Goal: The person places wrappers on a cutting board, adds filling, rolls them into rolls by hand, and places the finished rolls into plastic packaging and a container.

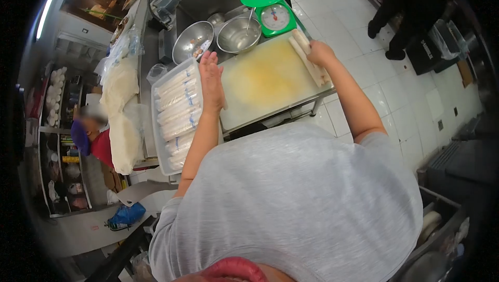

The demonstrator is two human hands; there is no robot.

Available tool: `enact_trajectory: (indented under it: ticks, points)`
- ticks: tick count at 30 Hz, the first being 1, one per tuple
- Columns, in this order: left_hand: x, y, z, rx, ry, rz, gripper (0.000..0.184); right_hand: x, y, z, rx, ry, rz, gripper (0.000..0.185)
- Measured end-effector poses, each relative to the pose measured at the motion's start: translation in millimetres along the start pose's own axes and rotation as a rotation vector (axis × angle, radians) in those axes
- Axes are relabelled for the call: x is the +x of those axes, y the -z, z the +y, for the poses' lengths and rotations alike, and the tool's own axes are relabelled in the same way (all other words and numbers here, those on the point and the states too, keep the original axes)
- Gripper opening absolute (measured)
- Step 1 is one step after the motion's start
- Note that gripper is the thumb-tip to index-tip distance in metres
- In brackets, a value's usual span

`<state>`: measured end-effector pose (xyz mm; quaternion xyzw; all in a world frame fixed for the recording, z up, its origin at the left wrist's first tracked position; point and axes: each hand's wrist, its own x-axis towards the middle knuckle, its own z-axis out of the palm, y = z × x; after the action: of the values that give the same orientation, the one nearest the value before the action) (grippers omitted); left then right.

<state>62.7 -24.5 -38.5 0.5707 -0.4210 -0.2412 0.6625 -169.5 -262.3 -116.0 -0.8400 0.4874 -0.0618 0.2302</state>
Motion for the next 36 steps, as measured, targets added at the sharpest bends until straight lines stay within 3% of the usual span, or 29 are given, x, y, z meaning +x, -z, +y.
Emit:
enact_trajectory:
  ticks: [4,11,17,20,25,28,31,34,36]
  points:
    - [0,-1,0,-0.003,-0.015,-0.014,0.078,-4,13,-2,0.022,0.031,-0.029,0.038]
    - [1,1,-5,-0.08,0.006,0.009,0.065,-10,0,3,0.023,0.025,0.003,0.041]
    - [3,6,-18,-0.039,-0.051,-0.034,0.066,-17,9,-2,0.043,-0.005,0.021,0.06]
    - [0,4,-17,0.185,-0.029,-0.086,0.069,-10,-7,5,-0.053,0.075,0.072,0.079]
    - [-3,0,-15,0.509,-0.183,-0.168,0.084,-14,-37,5,-0.132,0.128,0.113,0.088]
    - [0,11,17,0.622,-0.291,-0.093,0.085,-23,-31,-8,-0.112,0.09,0.127,0.088]
    - [1,43,57,0.694,-0.338,0.124,0.085,-30,-21,-20,-0.087,0.129,0.213,0.087]
    - [-14,101,95,1.047,-0.4,0.398,0.075,-27,-16,-31,-0.036,0.25,0.304,0.085]
    - [-27,155,109,1.224,-0.3,0.633,0.07,-27,-11,-41,0.014,0.332,0.319,0.082]
